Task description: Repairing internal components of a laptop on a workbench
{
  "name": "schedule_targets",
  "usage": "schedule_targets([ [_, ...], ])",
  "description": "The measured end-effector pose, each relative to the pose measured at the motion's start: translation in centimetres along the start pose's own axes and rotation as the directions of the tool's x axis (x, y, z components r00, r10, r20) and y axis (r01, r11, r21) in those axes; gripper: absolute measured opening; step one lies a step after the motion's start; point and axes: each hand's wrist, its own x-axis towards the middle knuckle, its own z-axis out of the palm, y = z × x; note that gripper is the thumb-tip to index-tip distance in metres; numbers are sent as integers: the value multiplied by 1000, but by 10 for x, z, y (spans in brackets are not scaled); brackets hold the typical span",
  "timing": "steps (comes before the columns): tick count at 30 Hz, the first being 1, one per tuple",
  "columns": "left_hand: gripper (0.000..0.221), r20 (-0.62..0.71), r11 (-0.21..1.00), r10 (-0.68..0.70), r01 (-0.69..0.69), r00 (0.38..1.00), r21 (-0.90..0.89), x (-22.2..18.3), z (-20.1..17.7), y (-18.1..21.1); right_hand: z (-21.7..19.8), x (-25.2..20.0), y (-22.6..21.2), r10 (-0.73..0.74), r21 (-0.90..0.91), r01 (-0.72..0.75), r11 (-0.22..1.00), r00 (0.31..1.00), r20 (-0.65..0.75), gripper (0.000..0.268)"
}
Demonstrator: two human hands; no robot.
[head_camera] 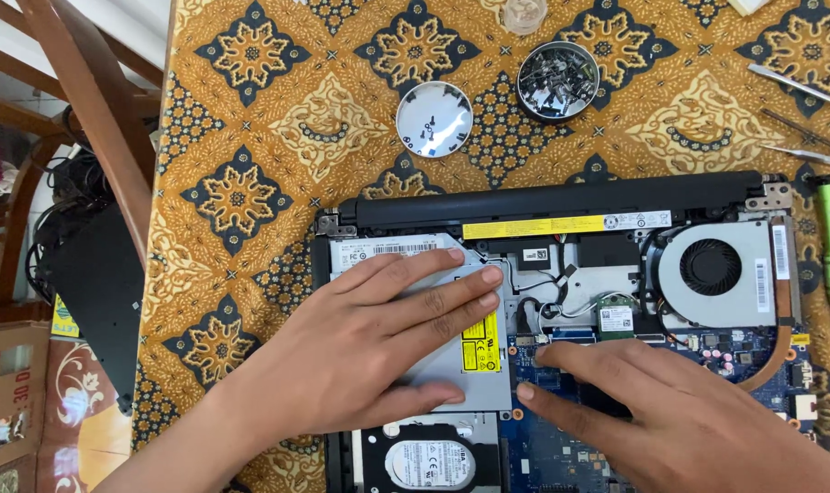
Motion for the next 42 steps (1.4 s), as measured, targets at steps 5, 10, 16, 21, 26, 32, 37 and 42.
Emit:
schedule_targets([
  [5, 62, 2, 1000, 10, -10, 1000, -19, 1, -2, -1, -1, 0, 0, 6, 21, -7, 1000, 1000, 25, 50],
  [10, 62, 13, 1000, 17, -17, 1000, -9, 0, -1, -4, -3, 0, 0, 11, 31, -12, 999, 999, 44, 53],
  [16, 63, 10, 1000, 1, -1, 1000, -11, -1, 0, -2, -3, 0, 0, 12, 14, -13, 1000, 999, 42, 53],
  [21, 61, 10, 1000, 4, -4, 1000, -13, -2, 1, -2, -1, 0, 1, 17, 42, -19, 999, 999, 33, 50],
  [26, 62, 12, 1000, 6, -6, 1000, -12, -1, 1, -2, -1, 1, 0, 12, 10, -12, 1000, 1000, 13, 51],
  [32, 62, 0, 1000, 6, -6, 1000, -2, -1, 0, -2, -2, 3, 0, 0, -3, 0, 1000, 1000, -15, 46],
  [37, 62, -16, 1000, 3, -3, 1000, 1, -1, 1, -1, -2, 4, 0, -21, -11, 21, 1000, 1000, -23, 47],
  [42, 65, -24, 1000, -18, 18, 1000, -10, 0, 3, 1, -3, 5, -1, -17, -42, 16, 999, 1000, -24, 50],
])
